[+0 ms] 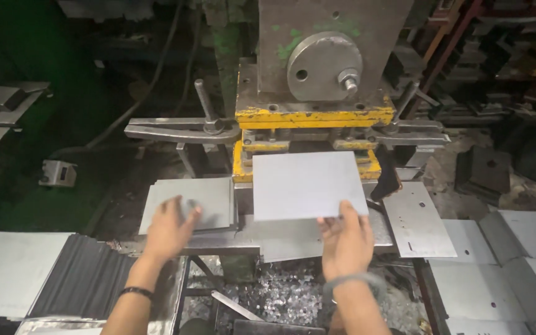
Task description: The person manually feeds metal sheets into a stamping press to create holes and then stacks the finished plates.
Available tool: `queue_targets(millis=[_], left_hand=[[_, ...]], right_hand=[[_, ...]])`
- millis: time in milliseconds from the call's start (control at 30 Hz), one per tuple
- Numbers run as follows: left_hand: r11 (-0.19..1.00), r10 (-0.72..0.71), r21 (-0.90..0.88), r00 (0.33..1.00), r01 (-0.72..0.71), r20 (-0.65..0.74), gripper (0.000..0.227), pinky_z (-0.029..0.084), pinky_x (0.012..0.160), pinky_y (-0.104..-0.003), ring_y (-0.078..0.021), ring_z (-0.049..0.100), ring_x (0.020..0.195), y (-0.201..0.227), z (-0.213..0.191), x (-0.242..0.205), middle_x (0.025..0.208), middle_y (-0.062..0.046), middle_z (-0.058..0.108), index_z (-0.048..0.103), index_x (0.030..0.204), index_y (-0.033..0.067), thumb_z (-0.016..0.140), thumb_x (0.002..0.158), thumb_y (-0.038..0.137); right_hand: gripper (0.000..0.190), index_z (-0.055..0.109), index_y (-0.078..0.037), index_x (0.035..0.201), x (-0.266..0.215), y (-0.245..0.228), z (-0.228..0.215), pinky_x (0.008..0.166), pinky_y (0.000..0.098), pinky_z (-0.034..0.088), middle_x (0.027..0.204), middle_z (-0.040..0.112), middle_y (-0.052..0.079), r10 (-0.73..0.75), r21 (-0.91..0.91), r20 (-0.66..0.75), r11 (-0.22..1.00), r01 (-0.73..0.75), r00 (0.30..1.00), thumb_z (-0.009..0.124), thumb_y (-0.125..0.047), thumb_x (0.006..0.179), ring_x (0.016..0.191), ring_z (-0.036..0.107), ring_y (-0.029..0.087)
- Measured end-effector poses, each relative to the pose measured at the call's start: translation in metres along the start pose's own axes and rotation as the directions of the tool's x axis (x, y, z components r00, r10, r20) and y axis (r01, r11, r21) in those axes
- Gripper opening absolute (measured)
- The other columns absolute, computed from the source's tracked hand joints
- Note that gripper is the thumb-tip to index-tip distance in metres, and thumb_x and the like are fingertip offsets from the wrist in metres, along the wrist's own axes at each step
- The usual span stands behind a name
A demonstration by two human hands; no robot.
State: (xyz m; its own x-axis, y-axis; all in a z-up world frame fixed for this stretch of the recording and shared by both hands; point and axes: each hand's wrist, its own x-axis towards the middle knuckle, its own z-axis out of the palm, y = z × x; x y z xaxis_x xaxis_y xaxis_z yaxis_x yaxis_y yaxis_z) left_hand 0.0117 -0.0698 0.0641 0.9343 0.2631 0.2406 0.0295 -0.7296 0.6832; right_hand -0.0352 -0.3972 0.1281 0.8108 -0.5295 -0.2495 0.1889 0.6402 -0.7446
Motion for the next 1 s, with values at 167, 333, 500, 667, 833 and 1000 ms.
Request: queue_targets(millis=[167,333,500,667,833,1000], left_hand=[[0.867,-0.005,0.484,0.970,-0.117,0.243,0.103,0.010,0.118,-0.060,-0.0415,0.008,0.153,-0.025,0.039,-0.007,0.164,-0.024,0.014,0.024,0.157,0.0153,0.055,0.082,0.078],[0.883,0.011,0.454,0.972,-0.119,0.233,0.105,0.003,0.119,-0.059,-0.0409,0.003,0.154,-0.023,0.039,-0.009,0.165,-0.025,0.010,0.020,0.159,0.0158,0.050,0.082,0.081],[0.874,-0.023,0.473,0.966,-0.106,0.258,0.108,0.000,0.118,-0.059,-0.0408,-0.001,0.154,-0.010,0.035,-0.013,0.164,-0.026,0.006,0.017,0.160,0.0129,0.049,0.083,0.083],[0.870,-0.083,0.488,0.957,-0.067,0.279,0.110,-0.001,0.119,-0.058,-0.0392,-0.004,0.155,-0.002,0.032,-0.012,0.166,-0.025,0.002,0.014,0.160,0.0140,0.048,0.082,0.084],[0.870,-0.080,0.488,0.958,-0.068,0.277,0.110,-0.001,0.119,-0.058,-0.0401,-0.003,0.155,-0.005,0.036,-0.014,0.166,-0.025,0.003,0.014,0.160,0.0133,0.048,0.083,0.084],[0.867,-0.076,0.494,0.959,-0.071,0.272,0.108,0.000,0.119,-0.059,-0.0397,-0.003,0.155,-0.003,0.031,-0.012,0.166,-0.025,0.004,0.015,0.160,0.0145,0.047,0.083,0.083]], right_hand=[[0.011,0.059,0.000,0.103,0.073,0.017,0.011,0.082,0.0425,0.063,0.094,0.063,0.008,0.090,0.150,0.220,0.981,-0.125,0.971,0.065,-0.004,0.095,0.082,0.065,0.023],[0.012,0.063,0.003,0.103,0.057,0.016,0.037,0.081,0.0359,0.064,0.099,0.072,0.014,0.161,0.036,0.282,0.983,-0.178,0.946,0.063,-0.007,0.095,0.088,0.074,0.024],[0.015,0.068,-0.005,0.104,0.085,0.026,0.055,0.059,0.0298,0.055,0.084,0.072,0.009,0.208,-0.279,0.309,0.953,-0.120,0.928,0.062,-0.017,0.098,0.067,0.068,0.017],[0.008,0.065,-0.003,0.093,0.109,0.022,0.092,0.043,0.0268,0.042,0.078,0.071,0.004,0.324,-0.508,0.155,0.836,-0.205,0.933,0.064,-0.011,0.093,0.057,0.056,0.009],[0.007,0.064,-0.006,0.089,0.102,0.023,0.086,0.039,0.0255,0.038,0.074,0.068,0.006,0.242,-0.452,0.106,0.876,-0.170,0.965,0.067,-0.012,0.092,0.052,0.051,0.009],[0.010,0.066,-0.005,0.087,0.105,0.024,0.083,0.038,0.0243,0.036,0.071,0.067,0.005,0.126,-0.479,0.105,0.875,-0.061,0.986,0.069,-0.013,0.092,0.048,0.048,0.008]])
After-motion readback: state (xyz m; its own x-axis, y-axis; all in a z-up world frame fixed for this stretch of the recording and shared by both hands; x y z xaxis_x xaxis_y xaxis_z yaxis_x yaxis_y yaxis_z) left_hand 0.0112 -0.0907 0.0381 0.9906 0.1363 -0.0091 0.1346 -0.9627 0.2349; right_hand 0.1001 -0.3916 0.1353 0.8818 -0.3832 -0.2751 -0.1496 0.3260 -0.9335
